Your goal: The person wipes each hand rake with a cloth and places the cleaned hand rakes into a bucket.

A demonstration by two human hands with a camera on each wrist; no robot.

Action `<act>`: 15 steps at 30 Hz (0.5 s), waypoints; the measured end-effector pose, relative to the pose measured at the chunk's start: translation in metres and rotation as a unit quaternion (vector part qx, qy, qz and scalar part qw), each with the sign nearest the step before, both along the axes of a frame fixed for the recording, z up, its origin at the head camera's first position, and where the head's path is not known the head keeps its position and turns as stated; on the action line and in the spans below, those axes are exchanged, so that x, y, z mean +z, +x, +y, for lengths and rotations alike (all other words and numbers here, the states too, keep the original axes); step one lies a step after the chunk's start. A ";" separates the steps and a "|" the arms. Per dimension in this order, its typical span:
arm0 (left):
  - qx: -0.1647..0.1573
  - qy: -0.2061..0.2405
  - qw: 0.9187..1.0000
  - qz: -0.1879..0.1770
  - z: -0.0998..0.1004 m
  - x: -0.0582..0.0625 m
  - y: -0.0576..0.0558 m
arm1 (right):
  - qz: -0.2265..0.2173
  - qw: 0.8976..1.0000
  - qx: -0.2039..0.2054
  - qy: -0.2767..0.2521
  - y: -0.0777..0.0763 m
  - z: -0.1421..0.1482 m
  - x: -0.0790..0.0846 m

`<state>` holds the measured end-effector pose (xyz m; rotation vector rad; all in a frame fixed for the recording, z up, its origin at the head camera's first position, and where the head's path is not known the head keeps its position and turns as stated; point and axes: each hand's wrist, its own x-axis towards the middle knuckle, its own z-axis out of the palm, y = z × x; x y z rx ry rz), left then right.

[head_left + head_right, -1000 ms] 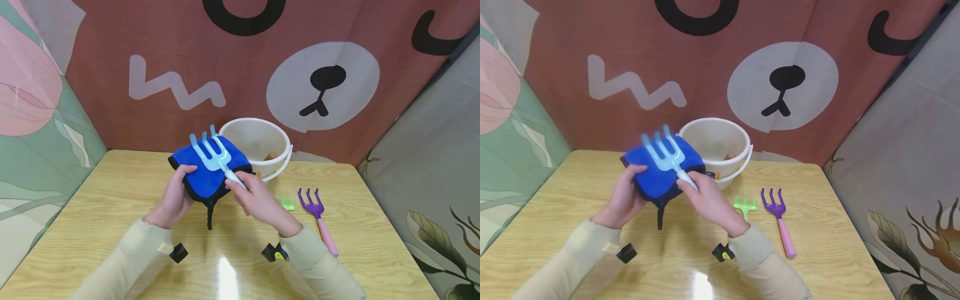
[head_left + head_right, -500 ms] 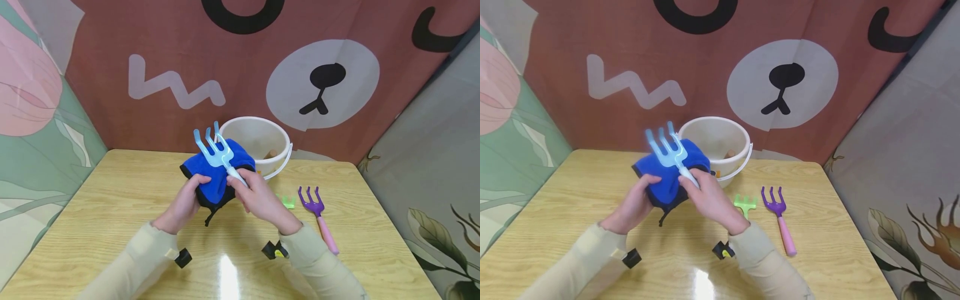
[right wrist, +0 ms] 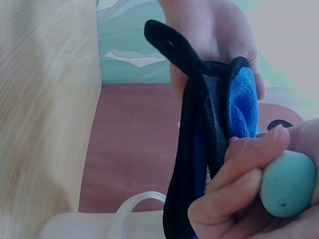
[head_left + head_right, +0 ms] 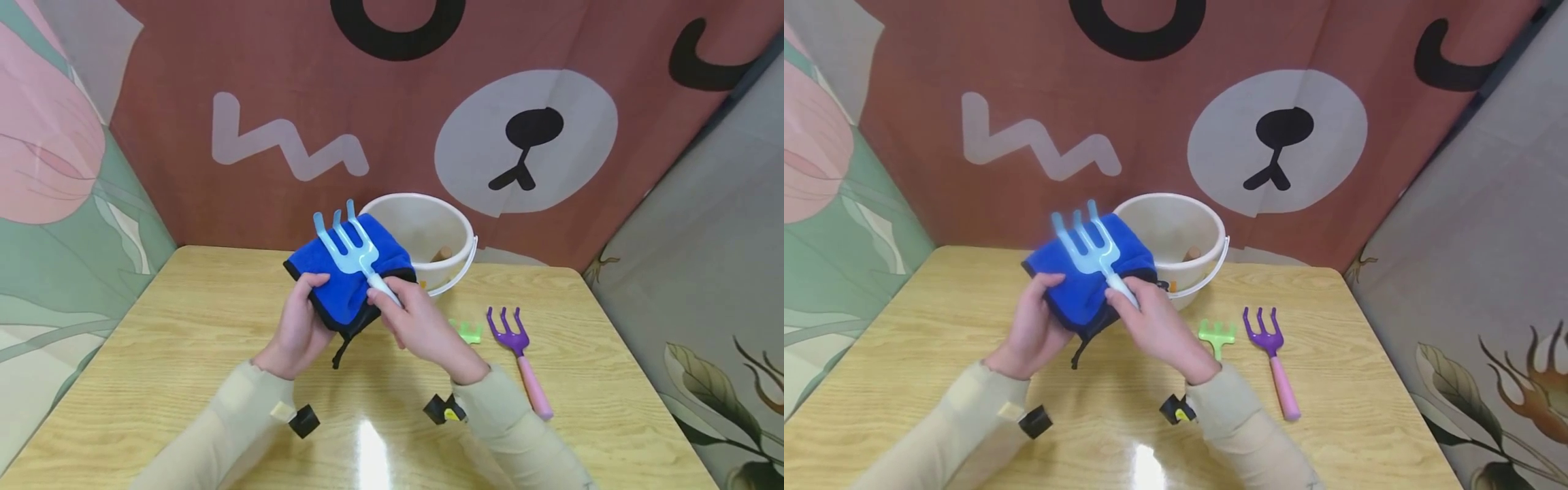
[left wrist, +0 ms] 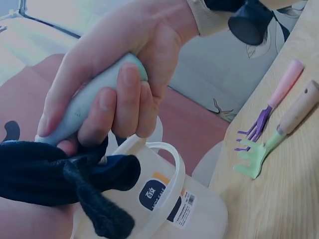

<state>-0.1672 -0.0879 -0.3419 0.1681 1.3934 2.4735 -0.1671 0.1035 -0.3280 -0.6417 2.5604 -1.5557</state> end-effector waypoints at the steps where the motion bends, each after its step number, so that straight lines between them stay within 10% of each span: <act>1: 0.002 0.004 1.000 -0.002 0.000 0.001 0.000 | 0.001 1.000 0.002 0.001 0.000 0.000 0.000; 15: 0.060 0.053 0.997 0.016 -0.006 0.005 -0.007 | -0.002 0.999 0.025 0.024 0.004 -0.001 0.000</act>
